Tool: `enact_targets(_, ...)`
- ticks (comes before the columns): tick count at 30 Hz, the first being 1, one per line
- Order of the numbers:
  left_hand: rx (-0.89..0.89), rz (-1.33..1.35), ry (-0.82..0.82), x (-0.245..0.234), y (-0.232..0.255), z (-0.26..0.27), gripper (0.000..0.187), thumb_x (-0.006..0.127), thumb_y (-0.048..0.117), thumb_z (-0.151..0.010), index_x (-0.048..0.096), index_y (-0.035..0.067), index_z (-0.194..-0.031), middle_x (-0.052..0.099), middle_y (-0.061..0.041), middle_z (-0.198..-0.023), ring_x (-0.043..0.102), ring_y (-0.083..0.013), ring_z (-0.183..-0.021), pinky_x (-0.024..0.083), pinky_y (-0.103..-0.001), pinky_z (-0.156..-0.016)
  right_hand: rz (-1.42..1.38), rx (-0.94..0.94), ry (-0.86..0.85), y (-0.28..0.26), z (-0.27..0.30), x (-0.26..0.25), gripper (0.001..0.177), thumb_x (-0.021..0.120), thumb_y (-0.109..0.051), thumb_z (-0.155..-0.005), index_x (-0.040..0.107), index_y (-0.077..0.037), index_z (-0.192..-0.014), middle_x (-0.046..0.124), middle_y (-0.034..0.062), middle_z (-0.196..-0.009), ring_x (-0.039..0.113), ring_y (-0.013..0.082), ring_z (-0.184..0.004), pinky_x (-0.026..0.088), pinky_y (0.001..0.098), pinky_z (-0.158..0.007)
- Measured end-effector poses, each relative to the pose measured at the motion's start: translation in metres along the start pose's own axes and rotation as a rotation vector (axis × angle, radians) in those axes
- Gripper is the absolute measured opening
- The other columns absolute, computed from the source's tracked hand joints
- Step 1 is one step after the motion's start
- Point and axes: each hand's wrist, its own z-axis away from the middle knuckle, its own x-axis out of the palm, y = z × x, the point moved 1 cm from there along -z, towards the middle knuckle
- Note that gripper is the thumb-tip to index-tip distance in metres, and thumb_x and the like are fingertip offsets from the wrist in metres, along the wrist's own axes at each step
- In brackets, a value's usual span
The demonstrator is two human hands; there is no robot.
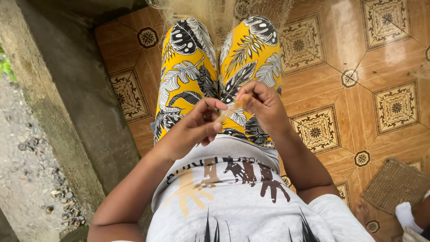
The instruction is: Repairing a fine-mesh fishing net using a wooden shuttle
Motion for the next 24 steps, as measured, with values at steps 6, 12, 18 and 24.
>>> enact_targets(6,-0.011,0.293,0.076,-0.002,-0.004,-0.003,0.039,0.054,0.015,-0.103,0.041,0.004,-0.137,0.049,-0.008,-0.080,0.039,-0.0059,-0.056,0.033,-0.013,-0.039,0.146,-0.035,-0.003,-0.015,0.000,0.003,0.020,0.058,-0.012,-0.104,0.063,0.007,-0.098,0.048,0.0040,-0.058,0.042,0.0075,-0.053,0.041,0.0217,-0.055)
enact_targets(12,0.047,0.242,0.163,-0.011,-0.007,-0.013,0.035,0.039,0.019,-0.110,0.048,-0.004,-0.135,0.056,-0.011,-0.071,0.038,-0.0048,-0.048,0.034,-0.014,-0.033,0.342,-0.107,0.010,-0.043,-0.002,0.017,0.018,0.061,-0.011,-0.102,0.068,0.005,-0.096,0.044,0.0018,-0.053,0.038,0.0068,-0.048,0.038,0.0210,-0.051)
enact_targets(18,0.543,-0.246,0.482,-0.053,0.018,-0.009,0.023,0.034,0.019,-0.114,0.053,0.007,-0.108,0.060,-0.006,-0.078,0.072,-0.0182,-0.079,0.063,-0.036,-0.092,0.391,-0.050,0.036,-0.037,0.012,0.012,0.014,0.064,-0.009,-0.101,0.068,0.003,-0.097,0.041,0.0004,-0.050,0.037,0.0051,-0.049,0.035,0.0185,-0.050)
enact_targets(24,0.412,-0.334,0.284,-0.060,0.042,0.006,0.026,0.052,0.022,-0.108,0.064,-0.001,-0.104,0.055,-0.010,-0.066,0.044,-0.0095,-0.043,0.041,-0.020,-0.042,-0.274,0.052,0.102,-0.005,0.034,-0.026,0.045,0.053,-0.045,-0.105,0.050,-0.008,-0.131,0.053,0.0002,-0.082,0.059,0.0095,-0.073,0.058,0.0303,-0.075)
